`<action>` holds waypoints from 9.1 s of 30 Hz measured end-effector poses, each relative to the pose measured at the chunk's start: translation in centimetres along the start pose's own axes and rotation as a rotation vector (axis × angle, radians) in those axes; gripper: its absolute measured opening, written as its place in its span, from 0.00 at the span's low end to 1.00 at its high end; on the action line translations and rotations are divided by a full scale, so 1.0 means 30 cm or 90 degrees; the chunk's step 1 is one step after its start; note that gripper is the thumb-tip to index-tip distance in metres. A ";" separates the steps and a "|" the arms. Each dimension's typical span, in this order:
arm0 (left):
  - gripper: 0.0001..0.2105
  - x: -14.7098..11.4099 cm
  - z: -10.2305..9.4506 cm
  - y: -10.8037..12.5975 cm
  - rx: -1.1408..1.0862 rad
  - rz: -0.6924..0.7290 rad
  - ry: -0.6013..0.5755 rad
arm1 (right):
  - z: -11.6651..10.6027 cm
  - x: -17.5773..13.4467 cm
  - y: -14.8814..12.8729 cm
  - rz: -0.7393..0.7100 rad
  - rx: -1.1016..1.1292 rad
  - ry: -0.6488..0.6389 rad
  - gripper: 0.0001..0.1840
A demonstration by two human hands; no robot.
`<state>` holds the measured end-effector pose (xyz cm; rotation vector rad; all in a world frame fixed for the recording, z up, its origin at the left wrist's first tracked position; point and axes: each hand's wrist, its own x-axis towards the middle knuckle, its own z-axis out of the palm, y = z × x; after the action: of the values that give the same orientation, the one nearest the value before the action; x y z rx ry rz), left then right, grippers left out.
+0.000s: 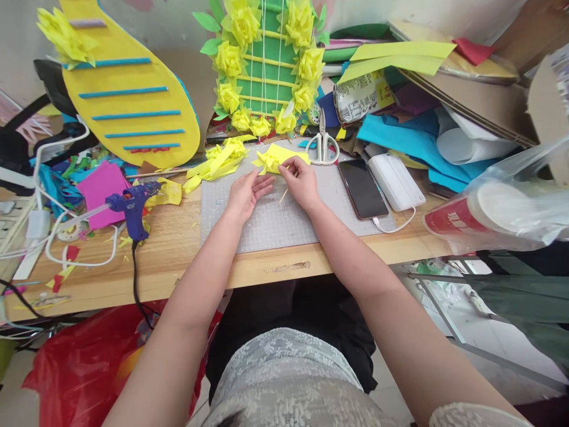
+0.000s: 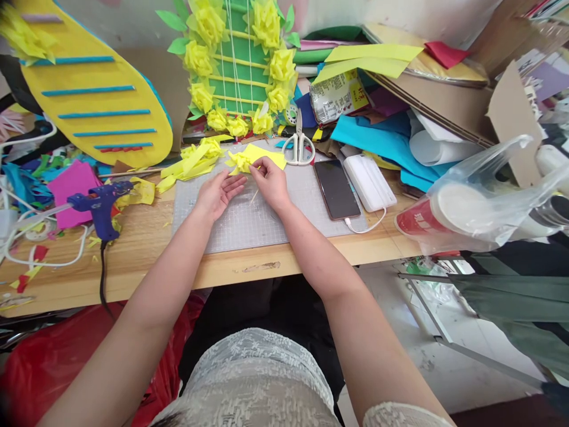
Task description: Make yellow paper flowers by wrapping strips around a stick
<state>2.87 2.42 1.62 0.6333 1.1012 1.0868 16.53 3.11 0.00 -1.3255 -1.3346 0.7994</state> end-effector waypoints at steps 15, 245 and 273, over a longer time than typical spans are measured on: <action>0.10 0.020 -0.024 -0.013 0.139 0.166 0.058 | -0.005 -0.011 -0.006 -0.072 -0.057 -0.059 0.06; 0.09 0.002 -0.011 0.022 -0.162 0.033 0.145 | 0.020 -0.029 -0.047 0.143 0.175 -0.184 0.13; 0.21 0.005 -0.001 0.024 -0.118 0.098 0.237 | 0.026 -0.035 -0.042 0.175 0.172 -0.234 0.11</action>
<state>2.58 2.82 2.17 0.3802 1.2642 1.4620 15.28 2.04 0.79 -1.1946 -1.2784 1.4158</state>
